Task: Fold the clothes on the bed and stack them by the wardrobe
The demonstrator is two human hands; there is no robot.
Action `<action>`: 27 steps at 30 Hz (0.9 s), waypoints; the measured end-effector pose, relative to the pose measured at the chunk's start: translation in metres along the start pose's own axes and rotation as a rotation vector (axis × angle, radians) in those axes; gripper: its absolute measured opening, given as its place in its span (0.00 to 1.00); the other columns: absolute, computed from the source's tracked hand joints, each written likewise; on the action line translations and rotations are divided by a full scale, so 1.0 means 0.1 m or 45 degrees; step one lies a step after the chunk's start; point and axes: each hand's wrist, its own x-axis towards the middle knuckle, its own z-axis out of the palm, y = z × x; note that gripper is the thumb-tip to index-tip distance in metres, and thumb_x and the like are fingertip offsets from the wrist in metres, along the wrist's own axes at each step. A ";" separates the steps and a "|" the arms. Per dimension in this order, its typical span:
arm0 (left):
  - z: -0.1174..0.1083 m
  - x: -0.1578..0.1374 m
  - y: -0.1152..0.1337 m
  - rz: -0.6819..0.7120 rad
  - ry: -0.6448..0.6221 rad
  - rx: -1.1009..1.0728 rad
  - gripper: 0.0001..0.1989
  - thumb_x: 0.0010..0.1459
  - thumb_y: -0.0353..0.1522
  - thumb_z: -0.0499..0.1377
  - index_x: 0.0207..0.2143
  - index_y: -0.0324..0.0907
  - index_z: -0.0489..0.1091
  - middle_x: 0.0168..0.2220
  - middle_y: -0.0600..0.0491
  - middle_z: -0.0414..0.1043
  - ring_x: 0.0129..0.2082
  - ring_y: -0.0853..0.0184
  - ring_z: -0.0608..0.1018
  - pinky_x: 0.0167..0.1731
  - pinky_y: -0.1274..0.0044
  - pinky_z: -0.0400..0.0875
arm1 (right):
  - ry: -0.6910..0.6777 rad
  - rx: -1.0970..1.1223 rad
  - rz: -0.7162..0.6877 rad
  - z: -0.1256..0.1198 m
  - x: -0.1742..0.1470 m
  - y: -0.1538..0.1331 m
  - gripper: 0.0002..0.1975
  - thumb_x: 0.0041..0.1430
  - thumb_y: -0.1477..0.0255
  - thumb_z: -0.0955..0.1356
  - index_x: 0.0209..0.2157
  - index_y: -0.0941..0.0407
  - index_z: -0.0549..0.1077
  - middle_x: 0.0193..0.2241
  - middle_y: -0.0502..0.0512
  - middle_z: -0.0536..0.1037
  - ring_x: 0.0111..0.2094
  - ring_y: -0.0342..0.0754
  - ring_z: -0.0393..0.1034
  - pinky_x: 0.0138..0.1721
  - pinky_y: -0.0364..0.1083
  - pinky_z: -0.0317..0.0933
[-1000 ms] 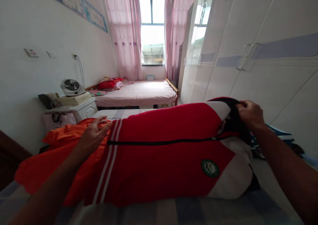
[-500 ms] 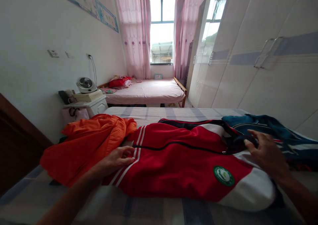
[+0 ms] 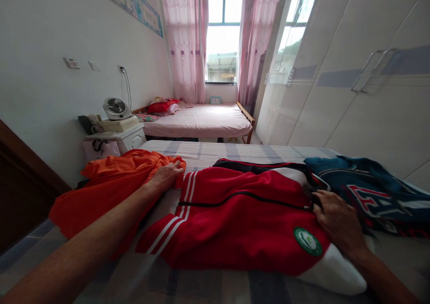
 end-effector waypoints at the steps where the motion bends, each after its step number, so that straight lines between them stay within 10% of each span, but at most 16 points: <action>1: -0.02 0.02 -0.03 -0.024 -0.006 0.041 0.13 0.60 0.25 0.49 0.39 0.38 0.72 0.50 0.43 0.68 0.45 0.59 0.74 0.41 0.68 0.69 | 0.002 -0.005 -0.003 0.02 0.00 0.02 0.16 0.59 0.69 0.57 0.45 0.56 0.69 0.48 0.62 0.72 0.51 0.56 0.65 0.47 0.53 0.61; 7: -0.15 0.07 -0.11 -0.151 -0.006 0.211 0.14 0.58 0.35 0.57 0.45 0.38 0.68 0.48 0.47 0.69 0.48 0.61 0.72 0.48 0.61 0.67 | 0.011 -0.014 0.011 0.09 -0.03 0.04 0.16 0.58 0.71 0.59 0.45 0.59 0.70 0.48 0.61 0.72 0.50 0.55 0.65 0.47 0.53 0.61; 15: -0.09 -0.15 0.44 -0.036 0.024 -0.029 0.14 0.59 0.31 0.48 0.34 0.36 0.73 0.39 0.41 0.74 0.44 0.55 0.74 0.47 0.66 0.65 | 0.112 0.067 0.152 -0.06 0.37 0.20 0.19 0.59 0.69 0.59 0.48 0.64 0.67 0.47 0.66 0.71 0.51 0.55 0.64 0.52 0.51 0.57; 21: -0.01 -0.04 0.61 -0.299 0.001 -0.469 0.28 0.54 0.49 0.50 0.41 0.34 0.70 0.36 0.37 0.74 0.43 0.46 0.75 0.44 0.59 0.65 | -0.247 -0.050 0.319 -0.05 0.76 0.14 0.20 0.59 0.67 0.61 0.49 0.65 0.67 0.46 0.71 0.71 0.48 0.58 0.66 0.48 0.52 0.59; 27: -0.07 -0.03 0.63 -0.237 0.017 -1.038 0.25 0.55 0.45 0.53 0.49 0.38 0.68 0.42 0.46 0.76 0.40 0.61 0.78 0.38 0.73 0.72 | -0.382 0.485 0.656 0.03 0.88 0.09 0.07 0.49 0.72 0.66 0.30 0.59 0.73 0.35 0.64 0.77 0.42 0.59 0.71 0.43 0.53 0.61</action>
